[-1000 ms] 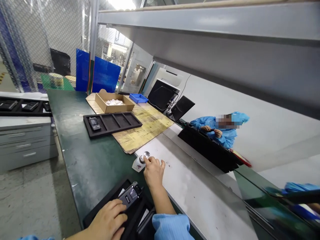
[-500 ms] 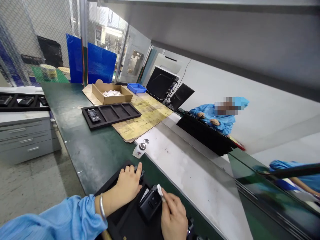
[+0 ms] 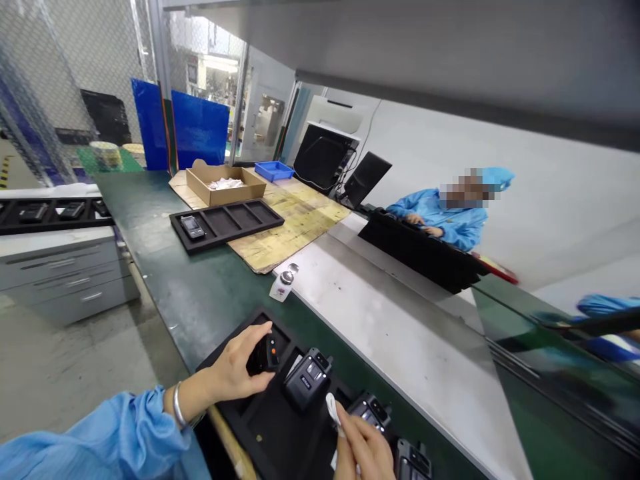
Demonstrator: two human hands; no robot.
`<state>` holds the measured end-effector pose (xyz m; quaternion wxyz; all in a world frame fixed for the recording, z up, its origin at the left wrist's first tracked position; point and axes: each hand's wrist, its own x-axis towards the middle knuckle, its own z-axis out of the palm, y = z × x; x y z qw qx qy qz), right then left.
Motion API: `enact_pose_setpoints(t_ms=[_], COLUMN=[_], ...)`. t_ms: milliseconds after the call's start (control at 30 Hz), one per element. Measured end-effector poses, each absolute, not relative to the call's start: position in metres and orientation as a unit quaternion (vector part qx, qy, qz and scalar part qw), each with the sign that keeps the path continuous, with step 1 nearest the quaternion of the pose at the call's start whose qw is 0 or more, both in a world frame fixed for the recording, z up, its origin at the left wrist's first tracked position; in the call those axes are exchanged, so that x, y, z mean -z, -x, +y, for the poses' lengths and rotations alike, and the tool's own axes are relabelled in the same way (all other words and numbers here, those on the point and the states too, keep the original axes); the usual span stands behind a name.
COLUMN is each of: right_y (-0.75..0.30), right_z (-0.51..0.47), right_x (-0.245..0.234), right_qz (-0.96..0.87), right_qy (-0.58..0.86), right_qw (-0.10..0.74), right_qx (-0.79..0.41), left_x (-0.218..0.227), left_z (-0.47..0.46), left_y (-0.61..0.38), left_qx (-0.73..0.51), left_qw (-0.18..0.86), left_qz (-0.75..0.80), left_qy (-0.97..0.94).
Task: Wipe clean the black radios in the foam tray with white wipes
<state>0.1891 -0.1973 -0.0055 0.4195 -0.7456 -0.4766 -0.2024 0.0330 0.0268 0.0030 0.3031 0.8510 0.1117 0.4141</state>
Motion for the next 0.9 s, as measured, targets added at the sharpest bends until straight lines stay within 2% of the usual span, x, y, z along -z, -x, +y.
enact_pose_setpoints(t_ms=[167,400,633,900], right_y=[-0.178,-0.160,-0.178,-0.174], right_z=[-0.165,-0.110,-0.082,-0.081], right_x=[-0.014,-0.045,-0.052,-0.053], right_qz=[-0.578,-0.667,-0.720,-0.686], right_qy=[0.690,0.628,0.595,0.620], right_qw=[0.381,0.344,0.272,0.318], right_qx=[0.212,0.204,0.231,0.211], left_x=[0.010,0.012,0.013,0.015], left_z=[0.016,0.017,0.021,0.022], left_y=[-0.013,-0.012,-0.013,-0.014], left_qx=[-0.496,-0.505,-0.509,-0.508], left_qw=[0.295,0.292,0.289,0.291], left_qz=[0.094,0.068,0.066,0.049], left_qy=[-0.811,-0.810,-0.808,-0.809])
